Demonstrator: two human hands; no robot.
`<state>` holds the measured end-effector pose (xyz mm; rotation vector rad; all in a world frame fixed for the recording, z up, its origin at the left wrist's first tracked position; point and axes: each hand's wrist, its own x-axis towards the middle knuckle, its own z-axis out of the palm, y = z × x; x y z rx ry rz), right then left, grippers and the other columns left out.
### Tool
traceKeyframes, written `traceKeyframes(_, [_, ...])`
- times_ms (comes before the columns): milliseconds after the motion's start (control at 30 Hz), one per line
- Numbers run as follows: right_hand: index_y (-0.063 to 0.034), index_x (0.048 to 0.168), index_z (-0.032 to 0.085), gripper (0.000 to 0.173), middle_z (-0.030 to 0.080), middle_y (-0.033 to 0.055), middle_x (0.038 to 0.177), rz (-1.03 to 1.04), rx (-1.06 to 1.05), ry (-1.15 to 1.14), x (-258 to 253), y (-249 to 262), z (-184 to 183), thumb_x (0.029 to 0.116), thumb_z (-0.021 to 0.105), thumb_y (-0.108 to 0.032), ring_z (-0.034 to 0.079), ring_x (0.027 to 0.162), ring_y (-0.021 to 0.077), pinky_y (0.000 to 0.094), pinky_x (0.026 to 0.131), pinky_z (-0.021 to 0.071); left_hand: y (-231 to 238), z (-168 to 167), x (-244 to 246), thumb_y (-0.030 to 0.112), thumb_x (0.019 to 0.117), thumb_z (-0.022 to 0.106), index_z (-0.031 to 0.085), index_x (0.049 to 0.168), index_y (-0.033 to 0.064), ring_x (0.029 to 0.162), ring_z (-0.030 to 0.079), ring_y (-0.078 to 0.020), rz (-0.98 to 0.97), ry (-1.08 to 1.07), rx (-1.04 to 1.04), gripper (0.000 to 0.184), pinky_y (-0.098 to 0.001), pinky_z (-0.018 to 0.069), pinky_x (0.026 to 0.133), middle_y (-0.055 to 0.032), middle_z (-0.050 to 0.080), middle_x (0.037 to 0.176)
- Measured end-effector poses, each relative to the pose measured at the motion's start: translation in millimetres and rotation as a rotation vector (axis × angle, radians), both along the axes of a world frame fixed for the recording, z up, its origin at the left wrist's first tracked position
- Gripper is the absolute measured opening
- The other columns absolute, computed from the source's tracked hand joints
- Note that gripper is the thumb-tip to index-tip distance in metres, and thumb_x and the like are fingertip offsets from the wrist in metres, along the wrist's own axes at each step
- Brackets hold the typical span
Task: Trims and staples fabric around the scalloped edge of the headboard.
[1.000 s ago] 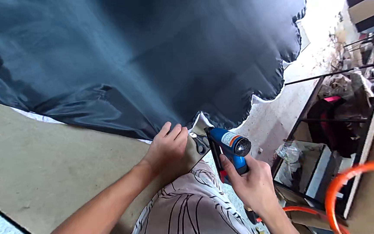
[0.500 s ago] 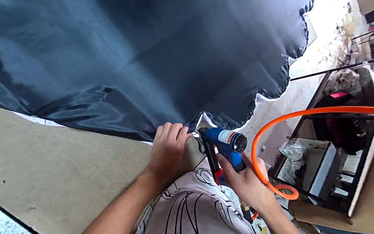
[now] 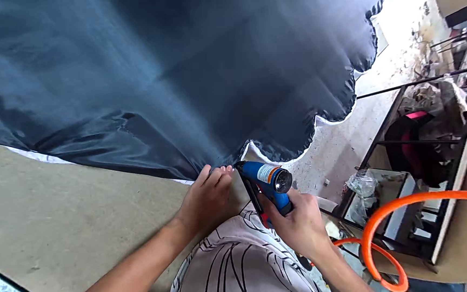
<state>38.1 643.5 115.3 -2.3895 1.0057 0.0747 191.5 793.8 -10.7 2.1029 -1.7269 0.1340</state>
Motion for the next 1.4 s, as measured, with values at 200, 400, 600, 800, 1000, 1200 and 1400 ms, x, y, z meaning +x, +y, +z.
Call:
traceKeyframes(200, [-0.0267,0.088,0.067,0.021,0.06,-0.0156,0.064,0.081,-0.031,0.044,2,5,0,0.0932,0.063,-0.046,0.058,0.055,-0.0032,0.0239,0.049,0.0504,3,0,-11,0.009,0.1041,0.046,0.066,0.131,0.0013,0.126,0.059,-0.0256,0.056,0.036,-0.002,0.035,-0.0503,0.0397,0.112,-0.0109,0.064,0.138])
traceKeyframes(400, [-0.0259,0.083,0.065,0.025,0.058,-0.0149,0.06,0.104,-0.051,0.041,0,5,-5,0.0951,0.062,-0.048,0.057,0.052,-0.0016,0.0255,0.046,0.0488,15,0,-16,0.009,0.1036,0.049,0.061,0.142,0.0065,0.133,0.055,-0.0264,0.093,0.111,0.012,0.04,-0.0528,0.0366,0.116,-0.0089,0.057,0.148])
traceKeyframes(600, [-0.0262,0.087,0.068,0.029,0.06,-0.0145,0.062,0.022,0.025,0.044,-2,14,12,0.0962,0.062,-0.052,0.058,0.052,-0.0005,0.0262,0.045,0.0501,40,-10,-45,0.011,0.1028,0.05,0.052,0.15,0.0154,0.155,0.027,-0.0196,0.214,0.102,0.177,0.048,-0.0616,0.0267,0.117,0.0037,0.022,0.172])
traceKeyframes(800, [-0.0267,0.085,0.068,0.029,0.061,-0.0138,0.061,-0.002,0.097,0.083,9,22,9,0.096,0.061,-0.053,0.059,0.05,0.0009,0.0266,0.043,0.051,42,-14,-62,0.011,0.1013,0.05,0.048,0.154,0.0131,0.159,0.016,-0.0226,0.239,0.168,0.182,0.053,-0.0661,0.0221,0.117,-0.0006,0.015,0.174])
traceKeyframes(1000, [-0.0231,0.094,0.07,0.026,0.063,-0.0117,0.067,0.029,0.019,0.11,13,43,5,0.0957,0.062,-0.048,0.063,0.06,0.0012,0.0279,0.053,0.0544,45,-27,-76,0.017,0.1036,0.046,0.046,0.155,0.0121,0.16,0.011,-0.0236,0.25,0.216,0.241,0.052,-0.0711,0.0163,0.119,-0.003,0.015,0.173])
traceKeyframes(1200, [-0.0236,0.09,0.07,0.028,0.062,-0.0122,0.065,0.079,0.032,0.073,3,25,13,0.0965,0.062,-0.05,0.061,0.056,0.002,0.029,0.049,0.0521,47,-22,-73,0.016,0.1035,0.05,0.054,0.15,0.0148,0.159,0.018,-0.024,0.232,0.357,0.101,0.046,-0.0686,0.0183,0.121,-0.0042,0.025,0.171])
traceKeyframes(1400, [-0.0217,0.097,0.07,0.034,0.063,-0.011,0.068,0.283,-0.148,0.04,-24,-54,27,0.095,0.06,-0.054,0.06,0.056,0.0028,0.0302,0.048,0.0517,59,15,-65,0.024,0.1016,0.063,0.075,0.12,0.0172,0.113,0.066,-0.0107,0.532,0.8,-0.214,0.023,-0.031,0.0585,0.096,0.0016,0.07,0.116])
